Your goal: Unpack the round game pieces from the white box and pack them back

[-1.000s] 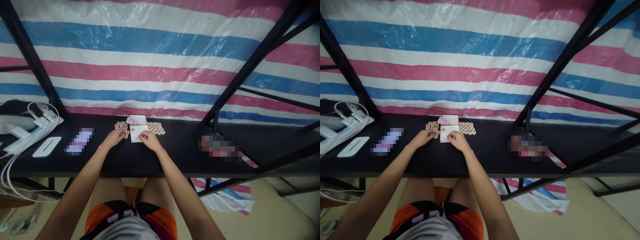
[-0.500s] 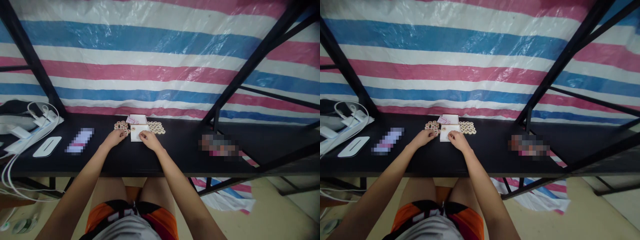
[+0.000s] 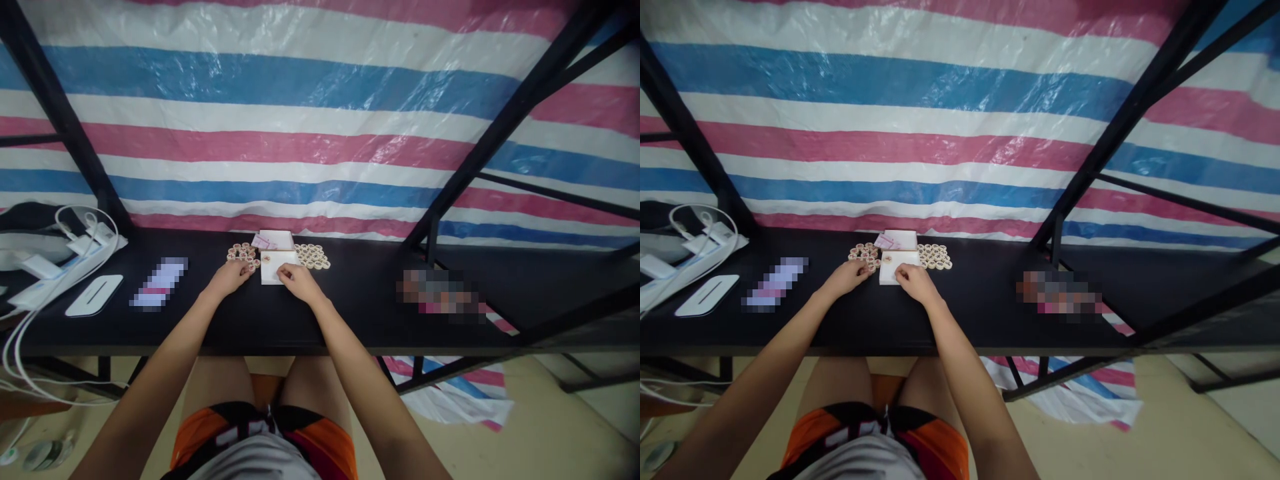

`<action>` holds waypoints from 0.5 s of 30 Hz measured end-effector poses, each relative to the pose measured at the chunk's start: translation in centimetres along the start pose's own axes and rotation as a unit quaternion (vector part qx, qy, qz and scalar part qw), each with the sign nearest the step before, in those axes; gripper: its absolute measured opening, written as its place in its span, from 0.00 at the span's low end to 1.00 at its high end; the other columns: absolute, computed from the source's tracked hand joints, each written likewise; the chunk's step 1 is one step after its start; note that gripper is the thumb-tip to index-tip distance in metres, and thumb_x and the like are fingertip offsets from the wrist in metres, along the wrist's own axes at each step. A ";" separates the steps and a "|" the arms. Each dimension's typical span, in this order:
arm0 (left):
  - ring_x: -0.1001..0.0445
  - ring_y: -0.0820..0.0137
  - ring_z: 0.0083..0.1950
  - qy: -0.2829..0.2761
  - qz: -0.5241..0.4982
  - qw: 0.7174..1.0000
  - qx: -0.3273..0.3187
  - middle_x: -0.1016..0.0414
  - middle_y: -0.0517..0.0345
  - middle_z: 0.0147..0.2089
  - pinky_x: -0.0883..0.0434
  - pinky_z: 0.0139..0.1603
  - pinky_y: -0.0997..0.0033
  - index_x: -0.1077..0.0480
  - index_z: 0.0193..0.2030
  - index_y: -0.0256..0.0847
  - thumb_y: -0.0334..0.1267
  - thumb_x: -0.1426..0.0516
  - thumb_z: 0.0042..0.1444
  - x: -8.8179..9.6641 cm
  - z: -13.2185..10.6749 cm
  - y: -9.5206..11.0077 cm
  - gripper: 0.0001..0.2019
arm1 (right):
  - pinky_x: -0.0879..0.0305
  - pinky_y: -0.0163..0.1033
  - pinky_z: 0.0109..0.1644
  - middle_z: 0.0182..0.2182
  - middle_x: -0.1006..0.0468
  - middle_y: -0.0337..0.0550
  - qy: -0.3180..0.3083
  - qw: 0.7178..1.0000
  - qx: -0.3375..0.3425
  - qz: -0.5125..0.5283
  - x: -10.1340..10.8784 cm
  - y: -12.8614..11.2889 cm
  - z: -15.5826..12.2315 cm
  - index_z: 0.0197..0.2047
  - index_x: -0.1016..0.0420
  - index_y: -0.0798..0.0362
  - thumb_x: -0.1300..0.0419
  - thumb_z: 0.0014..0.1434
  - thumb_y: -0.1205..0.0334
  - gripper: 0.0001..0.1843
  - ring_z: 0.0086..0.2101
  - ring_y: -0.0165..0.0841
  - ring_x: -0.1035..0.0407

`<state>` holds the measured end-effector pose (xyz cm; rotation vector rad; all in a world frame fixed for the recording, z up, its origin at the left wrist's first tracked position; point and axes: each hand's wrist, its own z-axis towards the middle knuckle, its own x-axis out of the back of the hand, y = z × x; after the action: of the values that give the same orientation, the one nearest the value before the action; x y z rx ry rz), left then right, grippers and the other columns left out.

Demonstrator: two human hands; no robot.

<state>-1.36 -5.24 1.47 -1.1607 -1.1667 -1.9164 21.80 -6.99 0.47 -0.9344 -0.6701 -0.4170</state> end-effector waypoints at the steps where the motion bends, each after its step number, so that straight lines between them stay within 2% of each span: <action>1: 0.34 0.68 0.29 -0.005 0.002 1.000 -0.002 0.31 0.56 0.27 0.43 0.30 0.71 0.37 0.25 0.41 0.44 0.49 0.57 0.0 0.0 0.1 0.12 | 0.39 0.33 0.37 0.26 0.25 0.38 -0.001 1.000 0.002 -0.001 0.0 0.0 0.0 0.33 0.25 0.53 0.45 0.55 0.68 0.07 0.27 0.29 0.33; 6: 0.32 0.66 0.31 -0.014 0.022 1.000 0.005 0.30 0.55 0.29 0.42 0.30 0.70 0.36 0.26 0.42 0.42 0.49 0.57 1.6 -0.5 1.8 0.11 | 0.39 0.33 0.37 0.28 0.25 0.39 0.013 1.000 0.010 -0.021 0.0 -0.4 0.1 0.34 0.26 0.53 0.46 0.56 0.68 0.07 0.28 0.29 0.33; 8: 0.32 0.65 0.32 0.032 0.027 0.999 -0.024 0.30 0.55 0.29 0.41 0.32 0.69 0.35 0.27 0.42 0.42 0.49 0.58 2.5 -2.0 3.4 0.11 | 0.39 0.33 0.37 0.28 0.25 0.39 0.016 1.000 0.011 -0.025 0.0 -0.4 0.1 0.34 0.26 0.53 0.46 0.57 0.67 0.07 0.28 0.29 0.33; 10: 0.32 0.66 0.33 0.081 0.017 0.994 -0.067 0.30 0.54 0.29 0.37 0.35 0.67 0.34 0.29 0.42 0.43 0.52 0.61 2.6 -4.7 5.4 0.13 | 0.39 0.33 0.37 0.28 0.25 0.39 0.011 1.000 0.013 -0.026 0.0 -0.3 0.2 0.34 0.26 0.53 0.46 0.57 0.67 0.07 0.28 0.29 0.33; 12: 0.32 0.66 0.34 0.106 0.005 0.983 -0.147 0.29 0.53 0.29 0.35 0.37 0.65 0.32 0.30 0.43 0.43 0.53 0.63 1.4 -8.4 7.4 0.14 | 0.40 0.33 0.38 0.28 0.25 0.39 0.011 0.999 0.013 -0.027 0.0 -0.2 0.3 0.34 0.26 0.53 0.46 0.57 0.67 0.07 0.28 0.29 0.33; 13: 0.33 0.66 0.33 0.086 0.000 0.975 -0.207 0.29 0.54 0.29 0.35 0.37 0.65 0.31 0.31 0.44 0.42 0.52 0.63 0.3 -10.3 8.1 0.13 | 0.40 0.33 0.38 0.28 0.25 0.39 0.013 0.999 0.013 -0.028 0.0 -0.1 0.3 0.34 0.26 0.53 0.46 0.57 0.67 0.07 0.29 0.29 0.33; 15: 0.31 0.68 0.33 0.000 0.000 0.953 -0.303 0.29 0.55 0.28 0.33 0.39 0.65 0.30 0.31 0.43 0.40 0.51 0.62 -2.8 -13.6 8.9 0.13 | 0.40 0.33 0.38 0.28 0.25 0.39 0.015 0.999 0.010 -0.027 0.0 -0.1 0.3 0.34 0.26 0.53 0.46 0.58 0.67 0.07 0.29 0.29 0.33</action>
<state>2.17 -21.12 -0.87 -1.4572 -0.5726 -2.3548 21.61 -6.84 0.64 -0.8899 -0.6721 -0.4709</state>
